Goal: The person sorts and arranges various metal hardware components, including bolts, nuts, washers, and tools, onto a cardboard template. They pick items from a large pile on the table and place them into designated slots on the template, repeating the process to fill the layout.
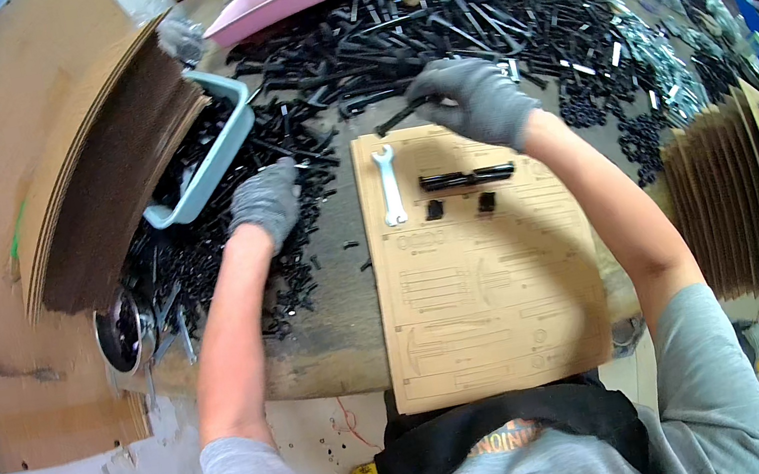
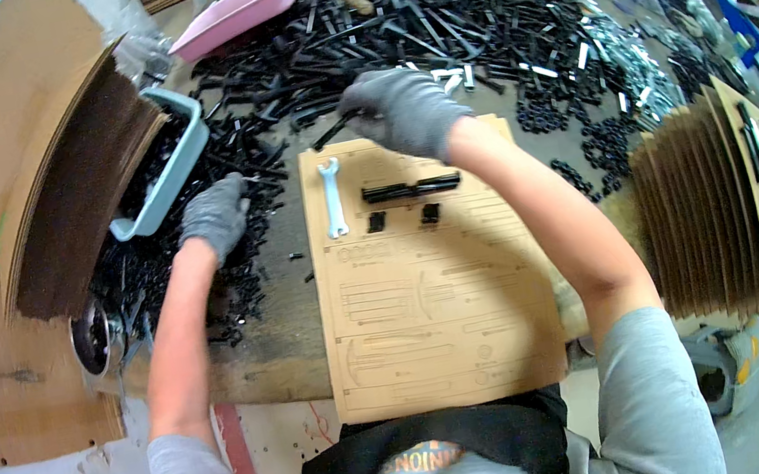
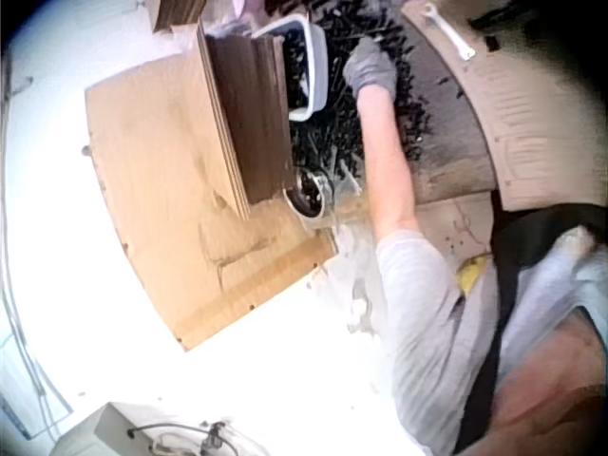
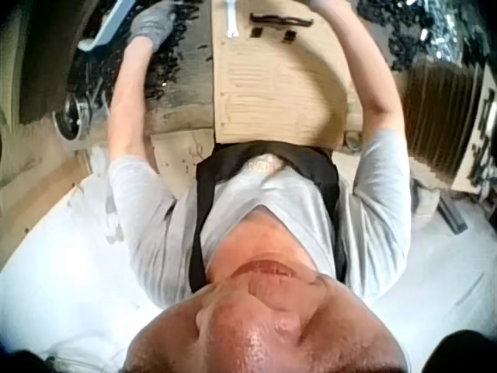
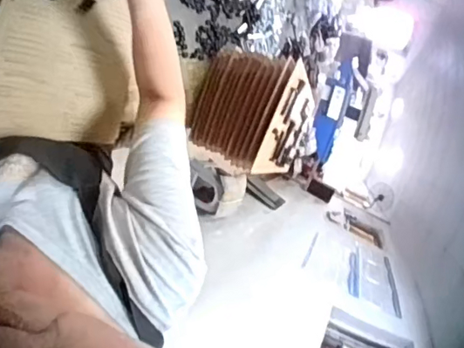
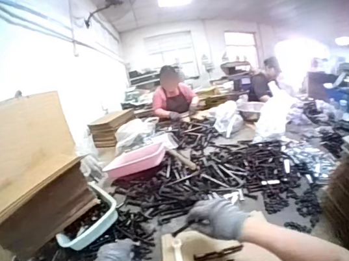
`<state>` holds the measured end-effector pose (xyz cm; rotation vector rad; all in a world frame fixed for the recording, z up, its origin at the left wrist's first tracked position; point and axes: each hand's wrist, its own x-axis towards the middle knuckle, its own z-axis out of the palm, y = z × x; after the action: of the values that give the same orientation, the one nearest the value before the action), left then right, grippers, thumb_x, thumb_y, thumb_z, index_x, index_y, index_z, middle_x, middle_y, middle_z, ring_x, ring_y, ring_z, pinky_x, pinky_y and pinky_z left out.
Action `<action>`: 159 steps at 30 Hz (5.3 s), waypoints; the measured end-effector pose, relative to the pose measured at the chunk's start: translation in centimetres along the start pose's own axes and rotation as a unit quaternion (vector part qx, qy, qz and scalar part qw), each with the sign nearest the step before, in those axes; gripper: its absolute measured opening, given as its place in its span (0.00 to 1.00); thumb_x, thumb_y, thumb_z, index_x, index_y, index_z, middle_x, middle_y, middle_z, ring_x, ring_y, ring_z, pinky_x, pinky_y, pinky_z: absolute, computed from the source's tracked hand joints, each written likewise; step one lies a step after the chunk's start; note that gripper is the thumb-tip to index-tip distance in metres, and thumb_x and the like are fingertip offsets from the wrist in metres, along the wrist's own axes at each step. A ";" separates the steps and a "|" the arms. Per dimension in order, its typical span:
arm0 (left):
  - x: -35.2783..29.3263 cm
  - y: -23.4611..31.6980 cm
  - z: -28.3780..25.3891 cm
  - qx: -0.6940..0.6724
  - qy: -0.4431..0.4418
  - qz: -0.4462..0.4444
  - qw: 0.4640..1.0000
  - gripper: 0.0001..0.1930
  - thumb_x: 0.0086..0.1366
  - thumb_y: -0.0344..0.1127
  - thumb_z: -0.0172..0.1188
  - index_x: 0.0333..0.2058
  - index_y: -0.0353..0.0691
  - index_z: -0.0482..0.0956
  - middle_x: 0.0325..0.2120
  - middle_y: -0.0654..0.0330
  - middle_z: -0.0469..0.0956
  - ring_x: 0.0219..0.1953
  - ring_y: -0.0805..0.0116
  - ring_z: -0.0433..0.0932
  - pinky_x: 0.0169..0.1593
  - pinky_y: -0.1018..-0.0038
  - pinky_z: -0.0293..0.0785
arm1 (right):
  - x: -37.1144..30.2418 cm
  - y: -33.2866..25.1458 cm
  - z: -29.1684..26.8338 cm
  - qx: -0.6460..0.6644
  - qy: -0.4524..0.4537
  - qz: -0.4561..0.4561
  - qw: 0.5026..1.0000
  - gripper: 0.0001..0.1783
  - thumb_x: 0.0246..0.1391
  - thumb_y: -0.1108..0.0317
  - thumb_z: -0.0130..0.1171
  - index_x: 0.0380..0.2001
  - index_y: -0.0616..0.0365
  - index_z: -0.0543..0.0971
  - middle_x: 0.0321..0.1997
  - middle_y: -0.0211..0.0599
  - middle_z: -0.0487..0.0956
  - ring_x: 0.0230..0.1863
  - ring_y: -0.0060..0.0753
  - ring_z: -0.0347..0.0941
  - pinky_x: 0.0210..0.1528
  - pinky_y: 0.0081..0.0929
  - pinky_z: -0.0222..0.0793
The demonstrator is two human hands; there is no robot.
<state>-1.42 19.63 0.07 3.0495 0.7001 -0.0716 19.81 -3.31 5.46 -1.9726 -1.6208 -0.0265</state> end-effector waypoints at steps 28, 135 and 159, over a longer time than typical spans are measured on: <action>0.5 27.3 1.4 -0.208 -0.018 0.238 0.949 0.15 0.56 0.41 0.62 0.40 0.41 0.80 0.35 0.53 0.79 0.39 0.53 0.78 0.44 0.62 0.74 | -22.9 4.8 -0.3 -0.053 0.143 0.225 0.962 0.14 0.43 0.57 0.67 0.30 0.54 0.81 0.30 0.37 0.77 0.35 0.42 0.73 0.40 0.37 0.70; -24.2 15.4 2.8 -0.290 0.050 0.138 0.946 0.16 0.51 0.39 0.68 0.37 0.39 0.80 0.31 0.55 0.78 0.37 0.57 0.77 0.43 0.66 0.74 | -26.6 -13.8 4.9 0.076 -0.078 0.084 0.990 0.10 0.49 0.62 0.60 0.35 0.50 0.81 0.30 0.35 0.75 0.33 0.38 0.75 0.34 0.34 0.72; -6.4 26.0 4.0 -0.257 0.073 0.159 0.950 0.12 0.61 0.41 0.59 0.40 0.44 0.81 0.36 0.53 0.80 0.38 0.55 0.79 0.44 0.64 0.74 | -25.7 1.2 -1.7 -0.015 0.044 0.287 0.957 0.18 0.50 0.57 0.63 0.41 0.54 0.81 0.34 0.41 0.78 0.35 0.43 0.77 0.42 0.34 0.73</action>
<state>4.00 -6.66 -3.59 2.6279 0.1756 0.2954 14.73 -27.16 -3.04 -2.3569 -0.9467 0.0854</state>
